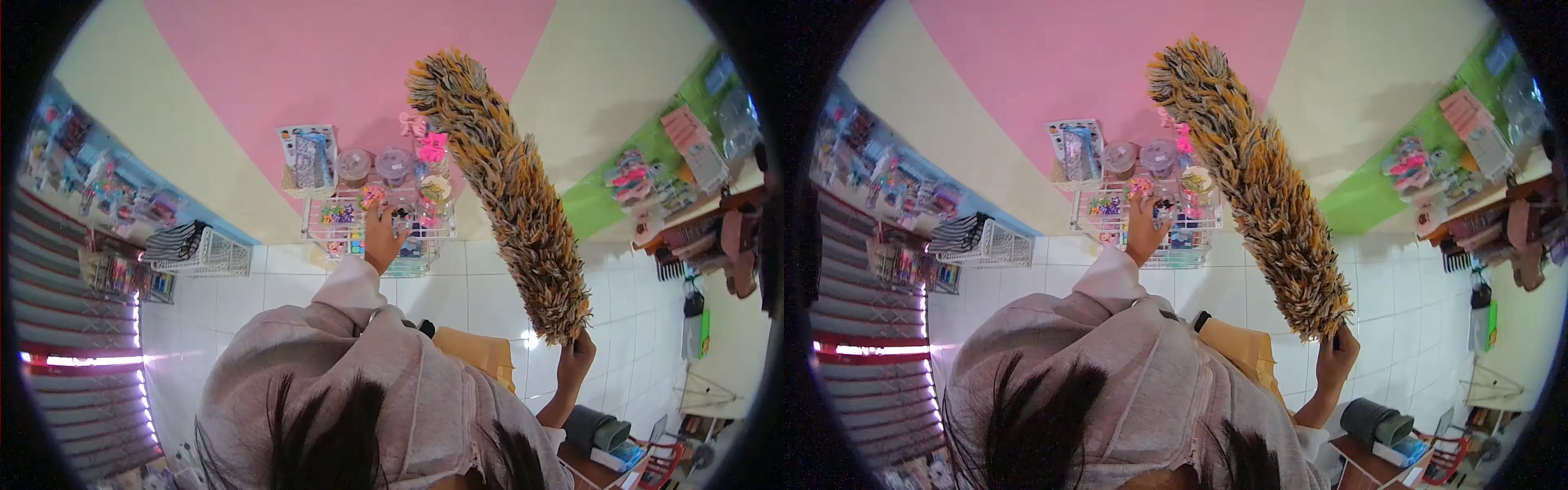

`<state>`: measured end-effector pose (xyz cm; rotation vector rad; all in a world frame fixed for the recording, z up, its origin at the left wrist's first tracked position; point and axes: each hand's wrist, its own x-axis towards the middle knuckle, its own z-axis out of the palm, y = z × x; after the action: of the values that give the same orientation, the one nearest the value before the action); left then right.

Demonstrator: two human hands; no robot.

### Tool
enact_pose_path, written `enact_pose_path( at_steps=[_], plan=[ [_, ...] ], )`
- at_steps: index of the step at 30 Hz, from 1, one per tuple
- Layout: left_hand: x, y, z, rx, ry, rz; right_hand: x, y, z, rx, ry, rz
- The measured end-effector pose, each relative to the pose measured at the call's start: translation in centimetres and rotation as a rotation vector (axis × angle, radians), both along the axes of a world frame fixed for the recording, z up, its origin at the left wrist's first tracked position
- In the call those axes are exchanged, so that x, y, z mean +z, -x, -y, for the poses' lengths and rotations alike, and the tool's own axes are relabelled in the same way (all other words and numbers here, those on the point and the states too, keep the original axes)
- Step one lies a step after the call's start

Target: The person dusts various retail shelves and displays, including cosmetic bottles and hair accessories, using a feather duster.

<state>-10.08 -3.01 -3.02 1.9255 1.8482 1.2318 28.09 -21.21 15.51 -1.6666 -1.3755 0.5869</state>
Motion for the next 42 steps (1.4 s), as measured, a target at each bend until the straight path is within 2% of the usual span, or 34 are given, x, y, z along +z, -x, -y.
enact_pose_path(
  at_steps=[6,10,11,13,17,21,25,27,31,35,41,42],
  plan=[
    [3.6,0.3,2.4,-0.026,0.034,-0.014,-1.3,1.1,-4.6,0.154,0.034,-0.189],
    [4.1,2.0,4.7,-0.032,0.078,0.028,-2.5,3.1,-7.7,0.302,0.103,-0.262],
    [4.2,2.5,5.5,0.0,0.051,0.009,-4.0,3.3,-8.5,0.39,0.053,-0.306],
    [4.5,4.0,7.1,0.054,-0.005,-0.03,-4.1,4.6,-9.9,0.518,0.026,-0.103],
    [3.8,7.1,10.4,0.186,0.005,0.119,-3.3,8.9,-11.5,0.661,0.068,-0.171],
    [3.6,9.8,13.9,0.264,0.046,0.129,-3.5,11.9,-10.3,0.692,0.191,-0.16],
    [4.2,14.4,16.0,0.297,0.046,0.045,-3.2,17.0,-8.3,0.681,0.244,0.012],
    [4.0,16.9,18.2,0.264,0.07,0.117,-3.4,20.3,-6.4,0.655,0.25,0.004],
    [3.2,24.6,22.7,0.252,0.037,0.09,-2.7,28.2,-2.3,0.591,0.245,0.166],
    [0.2,33.3,28.0,0.387,0.029,0.106,-1.9,35.3,0.8,0.521,0.229,0.432],
    [0.6,42.5,33.0,0.45,-0.011,0.258,-2.1,41.5,3.3,0.556,0.158,0.568],
    [1.8,43.2,33.4,0.485,0.013,0.286,-1.9,42.4,3.1,0.565,0.142,0.578]
  ],
)
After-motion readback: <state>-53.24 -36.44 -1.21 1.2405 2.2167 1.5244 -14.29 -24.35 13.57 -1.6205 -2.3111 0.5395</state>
